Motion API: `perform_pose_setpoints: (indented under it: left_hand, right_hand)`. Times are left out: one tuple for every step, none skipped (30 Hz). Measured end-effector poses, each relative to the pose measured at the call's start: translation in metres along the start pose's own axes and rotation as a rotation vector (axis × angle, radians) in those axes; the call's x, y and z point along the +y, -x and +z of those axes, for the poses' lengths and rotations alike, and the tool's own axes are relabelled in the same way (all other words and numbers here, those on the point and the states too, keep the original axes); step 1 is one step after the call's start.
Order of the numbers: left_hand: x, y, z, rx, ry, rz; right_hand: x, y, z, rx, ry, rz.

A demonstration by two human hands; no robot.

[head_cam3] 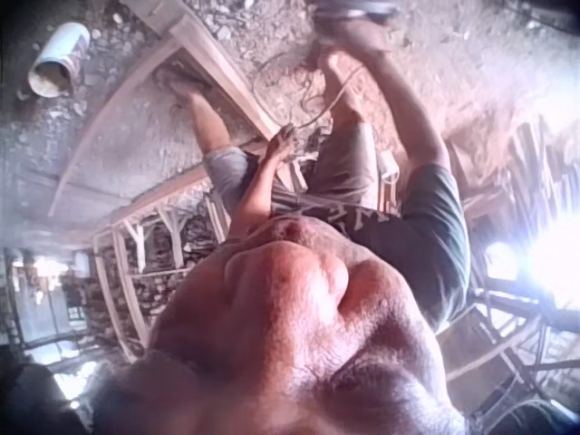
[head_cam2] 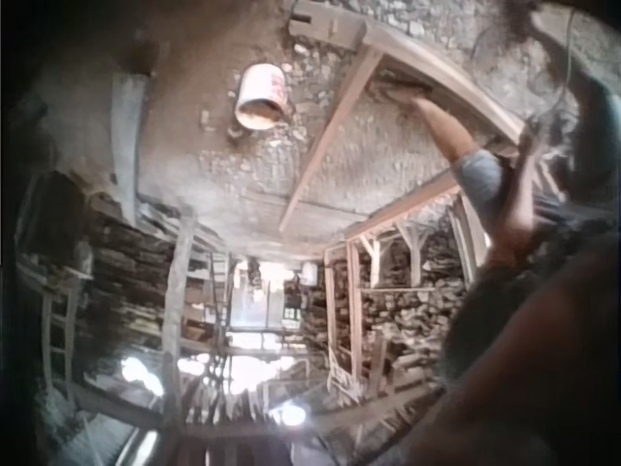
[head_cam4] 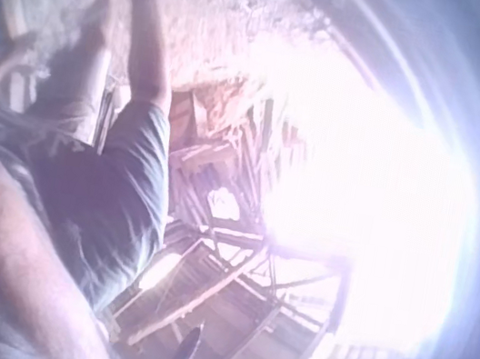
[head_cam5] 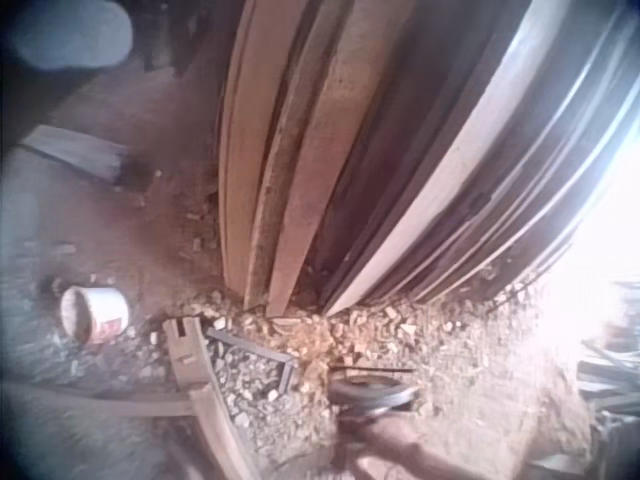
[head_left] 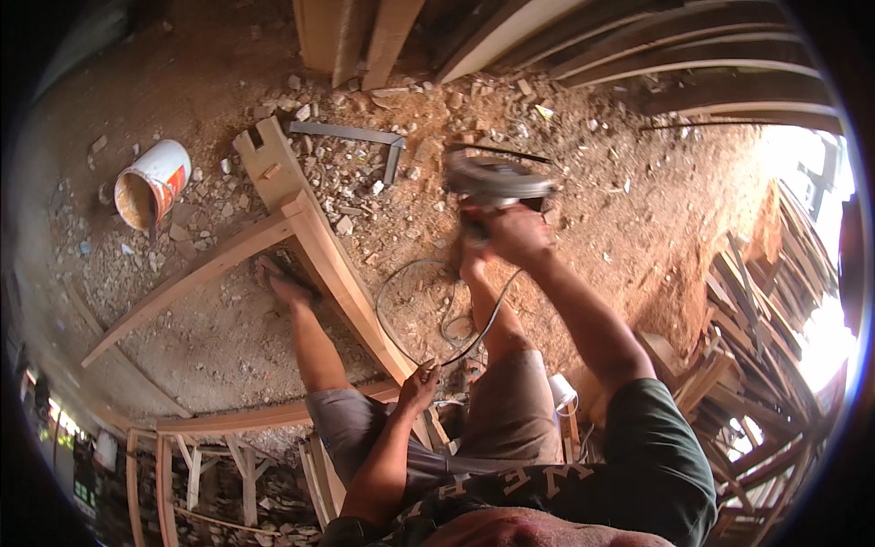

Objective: The person assembles a rectangular wooden frame on the ground. They use a circular saw to cut planks, a hammer and chisel to shape joints, and a nail gun to fasten pieces together. The person also uses a square to check angles and a sander to smooth edges.

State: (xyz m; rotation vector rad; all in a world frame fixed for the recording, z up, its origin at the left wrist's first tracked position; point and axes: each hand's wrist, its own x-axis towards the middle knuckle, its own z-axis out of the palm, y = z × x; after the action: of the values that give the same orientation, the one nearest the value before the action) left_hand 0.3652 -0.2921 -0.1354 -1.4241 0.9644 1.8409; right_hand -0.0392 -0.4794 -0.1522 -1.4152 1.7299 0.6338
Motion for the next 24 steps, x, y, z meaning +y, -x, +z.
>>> perform_pose_setpoints:
  left_hand:
    - [0.011,0.002,-0.002,-0.005,0.026,-0.021]
    - [0.017,0.006,-0.004,-0.017,0.012,-0.046]
    - [0.021,0.009,-0.004,-0.028,0.002,-0.075]
    - [0.022,0.006,-0.005,-0.035,-0.004,-0.104]
    - [0.008,0.002,-0.001,-0.036,0.002,-0.067]
    - [0.007,0.002,-0.002,-0.036,0.007,-0.048]
    - [0.011,0.004,-0.005,-0.033,0.009,-0.030]
    - [0.013,0.007,-0.007,-0.032,0.013,-0.016]
    - [0.008,0.016,0.016,0.072,0.112,0.033]
    - [0.009,0.017,0.015,0.082,0.117,0.014]
    - [0.011,0.015,0.003,0.038,0.082,-0.002]
    - [0.011,0.011,-0.009,-0.004,0.047,-0.020]
    - [0.010,0.013,-0.008,0.007,0.063,0.007]
    - [0.009,0.013,-0.008,-0.012,0.060,-0.012]
    - [0.008,0.016,-0.008,-0.032,0.055,-0.031]
    - [0.018,0.028,0.006,0.002,0.108,-0.058]
    - [0.041,0.033,-0.016,-0.018,0.091,-0.049]
    - [0.035,0.030,-0.022,-0.056,0.071,-0.030]
    - [0.027,0.030,-0.019,-0.042,0.079,-0.022]
    - [0.022,0.037,-0.002,0.030,0.139,-0.014]
    - [0.035,0.032,-0.027,-0.050,0.112,-0.058]
    - [0.033,0.033,-0.030,-0.047,0.107,-0.050]
    - [0.028,0.033,-0.033,-0.057,0.092,-0.028]
    - [0.019,0.036,-0.019,-0.021,0.120,-0.002]
  right_hand:
    - [0.008,-0.002,-0.034,-0.096,0.001,0.157]
    - [0.050,-0.015,-0.008,-0.083,-0.005,0.240]
    - [0.091,-0.029,0.018,-0.072,-0.014,0.320]
    - [0.123,-0.042,0.027,-0.089,-0.004,0.344]
    - [0.162,-0.057,0.047,-0.088,0.066,0.442]
    - [0.183,-0.071,0.056,-0.088,0.111,0.506]
    - [0.205,-0.082,0.065,-0.092,0.153,0.574]
    - [0.219,-0.090,0.070,-0.028,0.152,0.576]
    - [0.211,-0.133,0.055,0.072,0.176,0.475]
    - [0.221,-0.149,0.062,0.215,0.146,0.427]
    - [0.235,-0.145,0.077,0.179,0.188,0.510]
    - [0.245,-0.143,0.094,0.139,0.230,0.589]
    - [0.243,-0.156,0.098,0.082,0.234,0.586]
    - [0.237,-0.172,0.106,0.083,0.249,0.565]
    - [0.229,-0.187,0.114,0.084,0.264,0.544]
    - [0.201,-0.225,0.107,0.110,0.296,0.451]
    - [0.215,-0.230,0.125,0.070,0.322,0.469]
    - [0.230,-0.224,0.144,0.019,0.347,0.496]
    - [0.219,-0.235,0.142,-0.052,0.438,0.430]
    - [0.200,-0.255,0.130,0.027,0.406,0.335]
    - [0.220,-0.232,0.149,0.041,0.343,0.367]
    - [0.221,-0.226,0.151,0.082,0.294,0.339]
    - [0.236,-0.218,0.157,0.130,0.245,0.357]
    - [0.235,-0.230,0.150,0.205,0.210,0.316]
